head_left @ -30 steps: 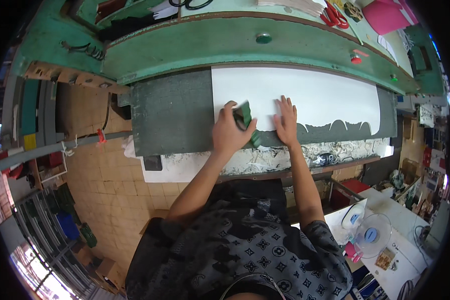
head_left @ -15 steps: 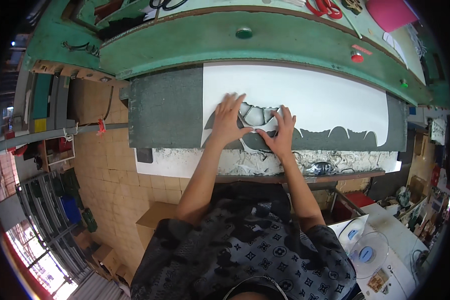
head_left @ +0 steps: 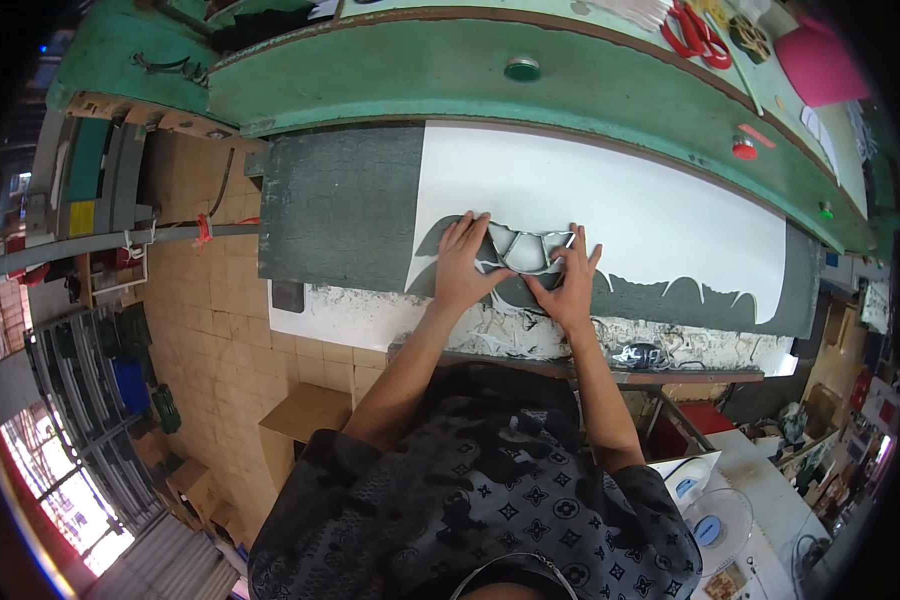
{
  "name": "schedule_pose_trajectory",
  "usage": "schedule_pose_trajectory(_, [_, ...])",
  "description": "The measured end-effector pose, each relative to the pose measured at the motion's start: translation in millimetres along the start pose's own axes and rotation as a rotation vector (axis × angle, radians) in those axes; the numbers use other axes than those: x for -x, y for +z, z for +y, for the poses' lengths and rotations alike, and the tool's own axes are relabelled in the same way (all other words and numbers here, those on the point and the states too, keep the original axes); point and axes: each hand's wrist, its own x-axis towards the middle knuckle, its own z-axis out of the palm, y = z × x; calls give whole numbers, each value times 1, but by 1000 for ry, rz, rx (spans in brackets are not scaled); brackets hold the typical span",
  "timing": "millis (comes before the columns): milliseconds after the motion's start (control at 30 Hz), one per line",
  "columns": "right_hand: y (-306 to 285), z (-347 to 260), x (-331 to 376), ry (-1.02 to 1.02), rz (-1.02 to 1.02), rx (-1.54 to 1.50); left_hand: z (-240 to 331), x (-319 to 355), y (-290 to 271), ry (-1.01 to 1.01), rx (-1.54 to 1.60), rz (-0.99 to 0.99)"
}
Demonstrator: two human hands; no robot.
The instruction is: The person uses a green hydraulic paper cutter to cut white paper into curved shapes. They repeatedly place a template on the paper, align it, press the cutter, and remove the cut pieces, stacking them on the machine's side shelf.
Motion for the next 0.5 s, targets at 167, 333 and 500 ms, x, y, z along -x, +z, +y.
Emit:
schedule_pose_trajectory(167, [3,-1,1,24,-33,-4,0,0,-7,-19,19,3])
schedule_pose_trajectory(333, [1,-8,-4,-2,-14,34,-1,0,-11,13,35,47])
schedule_pose_trajectory(500, [-3,-15,-9,-9,-6,97,2,-5,-16,30,21,55])
